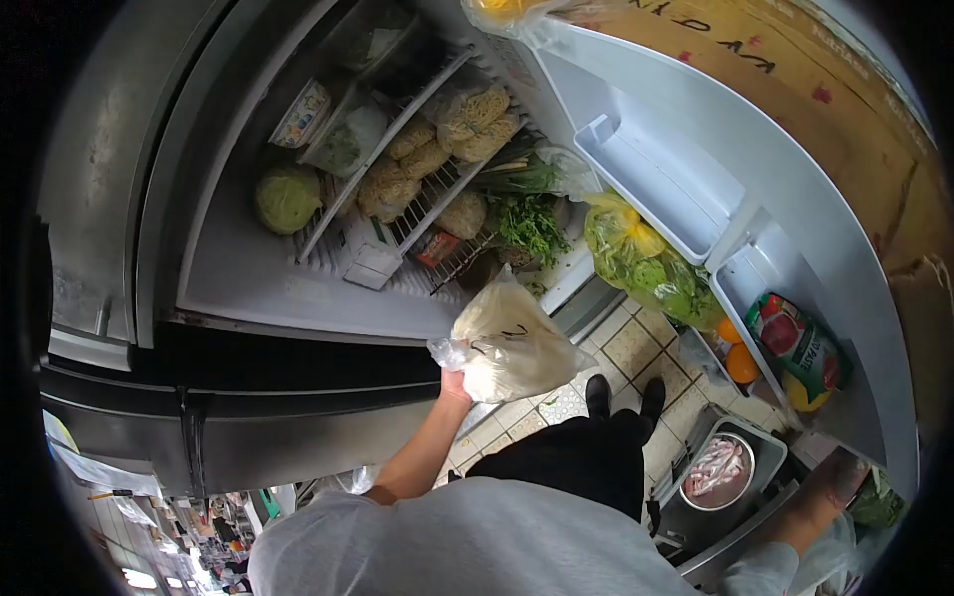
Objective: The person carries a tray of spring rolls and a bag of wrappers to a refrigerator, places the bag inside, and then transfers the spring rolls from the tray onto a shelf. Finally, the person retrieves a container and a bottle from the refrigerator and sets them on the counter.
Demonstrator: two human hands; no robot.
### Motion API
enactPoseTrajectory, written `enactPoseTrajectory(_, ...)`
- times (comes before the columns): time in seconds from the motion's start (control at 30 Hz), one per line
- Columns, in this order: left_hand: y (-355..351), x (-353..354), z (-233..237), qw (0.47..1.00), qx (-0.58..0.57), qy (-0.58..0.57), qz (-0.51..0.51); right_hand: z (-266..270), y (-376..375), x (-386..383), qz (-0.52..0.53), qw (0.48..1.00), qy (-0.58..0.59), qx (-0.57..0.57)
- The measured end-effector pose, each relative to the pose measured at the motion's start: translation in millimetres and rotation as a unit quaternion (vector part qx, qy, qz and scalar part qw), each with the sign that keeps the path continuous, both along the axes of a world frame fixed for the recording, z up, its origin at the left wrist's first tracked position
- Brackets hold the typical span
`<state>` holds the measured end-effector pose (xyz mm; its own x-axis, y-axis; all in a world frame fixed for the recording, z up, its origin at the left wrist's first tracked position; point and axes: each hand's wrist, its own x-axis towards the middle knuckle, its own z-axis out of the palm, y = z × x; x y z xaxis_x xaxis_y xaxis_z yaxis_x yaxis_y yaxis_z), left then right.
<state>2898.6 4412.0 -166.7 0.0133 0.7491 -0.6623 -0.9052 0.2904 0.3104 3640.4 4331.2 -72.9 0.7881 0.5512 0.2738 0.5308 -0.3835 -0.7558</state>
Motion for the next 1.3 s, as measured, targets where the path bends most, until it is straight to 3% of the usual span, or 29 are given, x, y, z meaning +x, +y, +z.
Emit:
enactPoseTrajectory(0.07,3,-25,-46,0.998,0.052,-0.014,0.043,-2,-1,0,-0.003,1.000,0.002,-0.003)
enactPoseTrajectory(0.13,26,-31,-55,0.993,0.075,-0.005,0.090,-6,-4,0,-0.006,1.000,0.005,-0.003)
enactPoseTrajectory(0.17,46,-23,-37,0.986,0.092,0.024,0.136,-6,-8,-2,-0.010,1.000,0.003,-0.005)
enactPoseTrajectory(0.27,86,-65,-66,0.951,0.211,0.063,0.215,-5,-16,-11,-0.020,1.000,-0.006,-0.012)
enactPoseTrajectory(0.3,106,-72,-72,0.919,0.301,0.096,0.237,-6,-17,-12,-0.023,1.000,-0.007,-0.010)
enactPoseTrajectory(0.37,150,-70,-77,0.877,0.196,0.161,0.408,-9,-19,-13,-0.027,1.000,-0.008,-0.010)
enactPoseTrajectory(0.43,188,-77,-88,0.839,0.175,0.298,0.420,-7,-18,-18,-0.028,0.999,-0.011,-0.015)
enactPoseTrajectory(0.47,203,-104,-126,0.820,0.191,0.287,0.457,-4,-20,-17,-0.031,0.999,-0.011,-0.019)
enactPoseTrajectory(0.53,218,-97,-107,0.725,0.129,0.561,0.378,-3,-21,-19,-0.037,0.999,-0.009,-0.018)
enactPoseTrajectory(0.63,248,-117,-101,0.754,0.097,0.582,0.290,-2,-21,-21,-0.042,0.999,-0.010,-0.020)
enactPoseTrajectory(0.73,276,-154,-118,0.846,-0.023,0.499,0.186,2,-24,-22,-0.046,0.999,-0.012,-0.021)
enactPoseTrajectory(0.83,288,-174,-118,0.900,-0.145,0.405,0.076,1,-25,-25,-0.046,0.999,-0.009,-0.023)
enactPoseTrajectory(0.9,271,-148,-116,0.889,0.143,0.340,0.270,1,-21,-26,-0.045,0.999,-0.008,-0.028)
enactPoseTrajectory(0.97,254,-105,-79,0.852,0.297,0.137,0.408,1,-18,-24,-0.044,0.999,-0.005,-0.027)
enactPoseTrajectory(1.03,232,-57,-15,0.811,0.291,-0.178,0.475,2,-18,-25,-0.045,0.999,-0.006,-0.026)
enactPoseTrajectory(1.1,231,-21,30,0.826,0.270,-0.199,0.454,3,-16,-24,-0.045,0.999,-0.004,-0.029)
enactPoseTrajectory(1.17,253,-17,32,0.846,0.267,-0.141,0.439,0,-14,-25,-0.043,0.999,-0.001,-0.026)
enactPoseTrajectory(1.23,282,-32,-1,0.862,0.272,-0.003,0.427,4,-15,-23,-0.042,0.999,-0.004,-0.029)
enactPoseTrajectory(1.3,303,-50,-13,0.853,0.272,-0.109,0.431,4,-14,-22,-0.042,0.999,-0.003,-0.026)
